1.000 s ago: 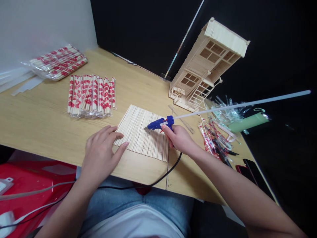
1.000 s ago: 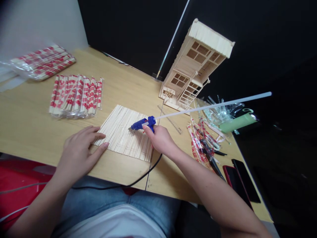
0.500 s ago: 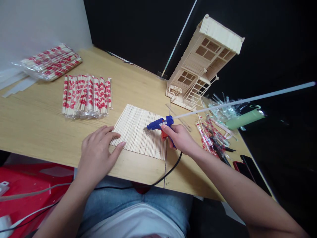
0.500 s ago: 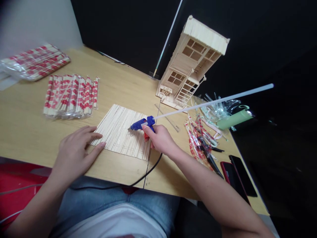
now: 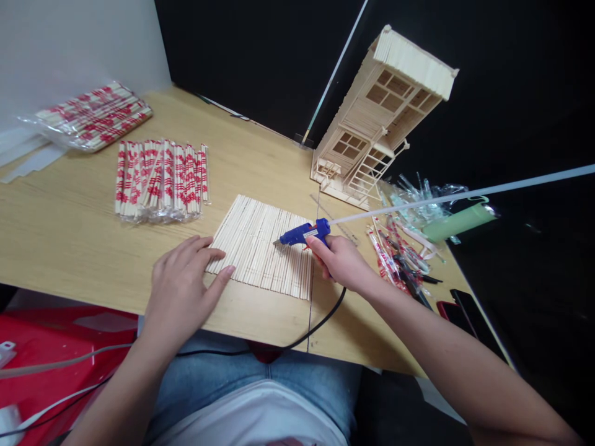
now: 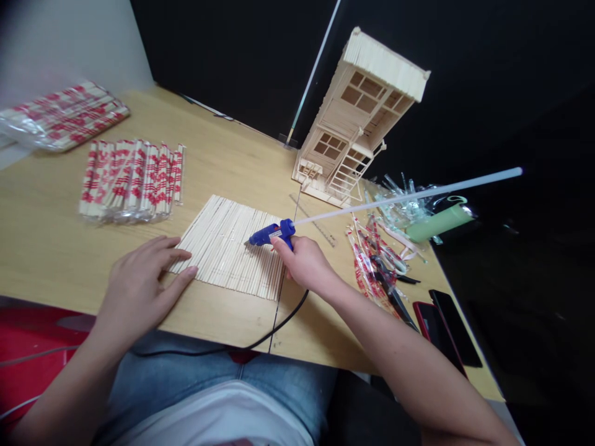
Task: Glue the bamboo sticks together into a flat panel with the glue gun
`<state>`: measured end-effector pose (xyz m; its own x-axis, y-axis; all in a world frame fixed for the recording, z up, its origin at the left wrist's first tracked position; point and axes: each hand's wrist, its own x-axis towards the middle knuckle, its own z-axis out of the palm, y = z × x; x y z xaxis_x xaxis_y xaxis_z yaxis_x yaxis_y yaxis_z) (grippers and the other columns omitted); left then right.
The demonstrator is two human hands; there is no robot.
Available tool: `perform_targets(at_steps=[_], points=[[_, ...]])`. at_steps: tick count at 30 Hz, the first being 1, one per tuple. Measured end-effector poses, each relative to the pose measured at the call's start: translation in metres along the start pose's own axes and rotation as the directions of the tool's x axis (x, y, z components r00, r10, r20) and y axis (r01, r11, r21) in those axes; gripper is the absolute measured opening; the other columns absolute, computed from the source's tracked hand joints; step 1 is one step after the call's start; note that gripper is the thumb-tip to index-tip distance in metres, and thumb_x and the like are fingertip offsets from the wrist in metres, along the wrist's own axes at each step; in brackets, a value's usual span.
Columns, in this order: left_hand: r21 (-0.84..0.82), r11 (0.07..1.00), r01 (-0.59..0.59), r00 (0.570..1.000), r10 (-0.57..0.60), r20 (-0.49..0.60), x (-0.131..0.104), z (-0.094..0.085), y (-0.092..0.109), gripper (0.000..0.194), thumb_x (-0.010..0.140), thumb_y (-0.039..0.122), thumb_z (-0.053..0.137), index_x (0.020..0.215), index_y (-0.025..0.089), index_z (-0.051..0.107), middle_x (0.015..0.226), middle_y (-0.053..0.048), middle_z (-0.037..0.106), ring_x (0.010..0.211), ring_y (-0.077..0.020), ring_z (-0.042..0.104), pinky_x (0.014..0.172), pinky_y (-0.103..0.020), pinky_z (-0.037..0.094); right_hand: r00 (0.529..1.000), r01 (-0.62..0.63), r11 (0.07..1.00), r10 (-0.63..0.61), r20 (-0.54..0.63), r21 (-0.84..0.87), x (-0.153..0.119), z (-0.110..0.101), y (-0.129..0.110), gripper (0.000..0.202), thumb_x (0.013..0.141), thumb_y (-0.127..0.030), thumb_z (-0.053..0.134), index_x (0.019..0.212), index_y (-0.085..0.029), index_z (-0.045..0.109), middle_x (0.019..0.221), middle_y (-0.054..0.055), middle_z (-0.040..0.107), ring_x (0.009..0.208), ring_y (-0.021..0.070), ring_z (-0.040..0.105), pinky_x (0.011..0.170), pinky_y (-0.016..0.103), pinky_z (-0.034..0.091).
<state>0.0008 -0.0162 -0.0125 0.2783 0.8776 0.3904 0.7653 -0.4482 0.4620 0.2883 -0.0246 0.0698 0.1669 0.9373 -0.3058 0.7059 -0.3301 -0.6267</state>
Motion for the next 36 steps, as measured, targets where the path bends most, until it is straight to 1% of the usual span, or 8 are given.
perform_targets(at_steps=[4,8,13,16,23,29,32,36], points=[[0.003,1.000,0.001,1.000,-0.001,0.006,0.000,0.000,0.000,0.036,0.099,0.053,0.050,0.110,0.023,0.066,0.135,-0.012,0.065,0.134,-0.0321,0.056,0.112,-0.053,0.042,0.999,-0.031,0.998,0.031,0.010,0.061,-0.006,-0.004,-0.003,0.048,0.102,-0.048,0.049,0.063,-0.021,0.051,0.040,-0.003,0.052,0.036,0.0106,0.049,0.041,0.021,0.037],[-0.001,1.000,-0.006,1.000,0.006,0.007,0.001,-0.001,0.001,0.035,0.099,0.052,0.050,0.110,0.022,0.066,0.135,-0.012,0.065,0.135,-0.0322,0.056,0.112,-0.053,0.042,0.999,-0.044,0.990,0.041,0.026,0.137,-0.010,-0.007,-0.005,0.047,0.103,-0.045,0.049,0.065,-0.019,0.059,0.039,-0.004,0.050,0.035,0.0097,0.046,0.039,0.021,0.035],[0.005,1.000,0.004,1.000,-0.004,0.017,0.001,-0.001,0.001,0.037,0.099,0.053,0.050,0.111,0.022,0.066,0.136,-0.012,0.064,0.135,-0.0330,0.055,0.112,-0.054,0.042,0.999,-0.037,0.991,0.034,0.024,0.132,-0.009,-0.006,-0.001,0.049,0.103,-0.047,0.049,0.067,-0.018,0.063,0.038,-0.003,0.050,0.035,0.0099,0.047,0.040,0.020,0.036],[0.006,1.000,0.008,1.000,-0.009,0.027,0.001,-0.001,0.000,0.037,0.098,0.054,0.050,0.110,0.022,0.066,0.136,-0.012,0.064,0.135,-0.0331,0.055,0.112,-0.054,0.042,1.000,-0.017,0.994,0.015,0.017,0.106,-0.006,-0.004,0.004,0.049,0.103,-0.049,0.050,0.066,-0.019,0.062,0.038,-0.003,0.051,0.036,0.0103,0.049,0.042,0.020,0.037],[0.001,1.000,0.013,0.999,-0.013,0.029,0.002,-0.002,0.001,0.037,0.098,0.054,0.051,0.111,0.023,0.066,0.137,-0.012,0.064,0.135,-0.0338,0.055,0.112,-0.055,0.042,1.000,0.020,0.998,-0.020,-0.003,0.059,-0.004,-0.002,0.014,0.048,0.102,-0.053,0.048,0.065,-0.022,0.051,0.041,-0.003,0.054,0.037,0.0118,0.052,0.046,0.023,0.039],[0.009,1.000,0.011,1.000,-0.011,0.029,0.002,-0.001,0.000,0.034,0.098,0.053,0.051,0.110,0.024,0.065,0.136,-0.012,0.064,0.135,-0.0328,0.055,0.111,-0.054,0.042,1.000,0.013,1.000,-0.012,-0.027,0.017,-0.009,-0.004,0.024,0.048,0.101,-0.056,0.046,0.067,-0.022,0.053,0.043,-0.001,0.056,0.042,0.0141,0.055,0.050,0.025,0.040],[0.020,1.000,0.011,0.999,-0.012,0.037,0.002,-0.001,0.000,0.035,0.098,0.053,0.050,0.111,0.023,0.066,0.137,-0.013,0.064,0.135,-0.0332,0.055,0.112,-0.054,0.042,1.000,0.003,0.998,-0.001,-0.028,0.055,-0.012,-0.005,0.027,0.050,0.100,-0.057,0.046,0.066,-0.022,0.052,0.041,-0.001,0.055,0.040,0.0131,0.053,0.049,0.024,0.040],[0.019,1.000,0.004,0.999,-0.005,0.038,0.002,-0.001,0.000,0.035,0.098,0.052,0.051,0.111,0.023,0.066,0.136,-0.013,0.064,0.135,-0.0340,0.056,0.112,-0.055,0.043,1.000,-0.018,0.985,0.019,-0.006,0.170,-0.015,-0.007,0.029,0.050,0.100,-0.056,0.046,0.066,-0.021,0.054,0.040,-0.002,0.051,0.036,0.0114,0.049,0.043,0.022,0.037]])
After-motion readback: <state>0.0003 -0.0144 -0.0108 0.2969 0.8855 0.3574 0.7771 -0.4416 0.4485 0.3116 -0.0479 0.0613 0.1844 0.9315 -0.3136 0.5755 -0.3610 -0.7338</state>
